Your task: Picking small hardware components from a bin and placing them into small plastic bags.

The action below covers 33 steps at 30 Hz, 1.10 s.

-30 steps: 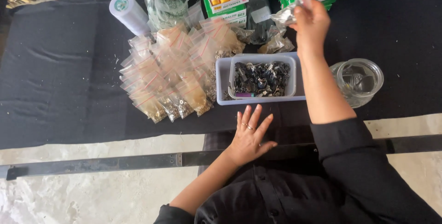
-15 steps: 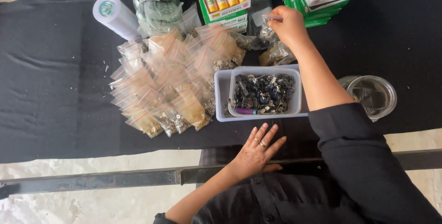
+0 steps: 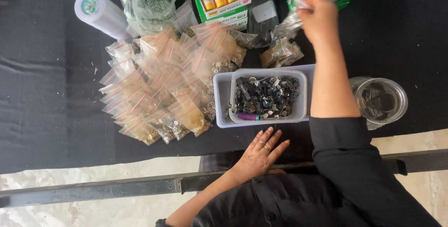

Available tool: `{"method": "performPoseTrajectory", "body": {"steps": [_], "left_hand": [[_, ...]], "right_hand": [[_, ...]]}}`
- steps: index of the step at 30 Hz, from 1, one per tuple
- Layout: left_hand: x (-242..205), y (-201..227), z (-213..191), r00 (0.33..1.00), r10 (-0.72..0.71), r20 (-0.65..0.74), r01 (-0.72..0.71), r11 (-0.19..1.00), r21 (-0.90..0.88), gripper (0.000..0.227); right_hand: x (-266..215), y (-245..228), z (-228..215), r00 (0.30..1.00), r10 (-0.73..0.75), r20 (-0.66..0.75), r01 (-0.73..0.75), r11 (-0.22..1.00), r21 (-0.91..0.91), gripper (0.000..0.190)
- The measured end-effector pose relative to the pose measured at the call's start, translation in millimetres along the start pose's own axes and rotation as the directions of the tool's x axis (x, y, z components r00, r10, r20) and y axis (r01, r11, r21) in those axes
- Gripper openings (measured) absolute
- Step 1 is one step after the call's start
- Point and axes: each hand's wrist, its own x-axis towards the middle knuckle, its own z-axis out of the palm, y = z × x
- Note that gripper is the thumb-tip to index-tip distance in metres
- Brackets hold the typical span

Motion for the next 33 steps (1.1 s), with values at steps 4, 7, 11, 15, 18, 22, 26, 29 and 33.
{"method": "performPoseTrajectory", "body": {"steps": [4,7,11,15,18,22,26,29,33], "left_hand": [[1,0,-1,1.0,0.004,-0.009,-0.004,1.0,-0.006,0.095],[1,0,-2,0.998,0.012,-0.055,-0.011,1.0,0.007,0.092],[-1,-2,2,0.998,0.016,-0.064,-0.016,1.0,-0.003,0.095],[-1,-1,0,0.997,0.011,-0.08,-0.012,1.0,-0.002,0.093],[-2,-2,5,0.998,0.01,-0.061,-0.01,1.0,-0.011,0.094],[-2,-1,1,0.999,-0.002,-0.041,0.001,1.0,-0.013,0.095],[-1,0,1,0.998,-0.001,-0.067,0.0,1.0,-0.018,0.094],[-2,-1,3,0.997,0.009,-0.079,-0.01,1.0,-0.014,0.095],[-1,-1,4,0.996,0.007,-0.094,-0.008,1.0,-0.004,0.096]], "right_hand": [[-3,26,-25,0.993,-0.006,-0.119,0.005,1.0,-0.015,0.02],[-3,37,-28,0.979,-0.103,-0.174,0.073,0.983,-0.168,0.02],[-6,33,-27,0.995,0.1,-0.013,-0.1,0.995,-0.007,0.027],[-9,16,-35,0.971,0.202,0.128,-0.198,0.979,-0.05,0.028],[-4,36,-18,0.974,0.228,-0.006,-0.226,0.97,0.089,0.028],[5,72,-10,0.973,0.131,-0.191,-0.136,0.991,-0.013,0.023],[6,83,-2,0.977,0.143,-0.161,-0.141,0.99,0.021,0.018],[2,77,-6,0.976,0.157,-0.149,-0.16,0.987,-0.01,0.015],[16,113,1,0.936,0.105,-0.337,-0.143,0.986,-0.089,0.017]]}}
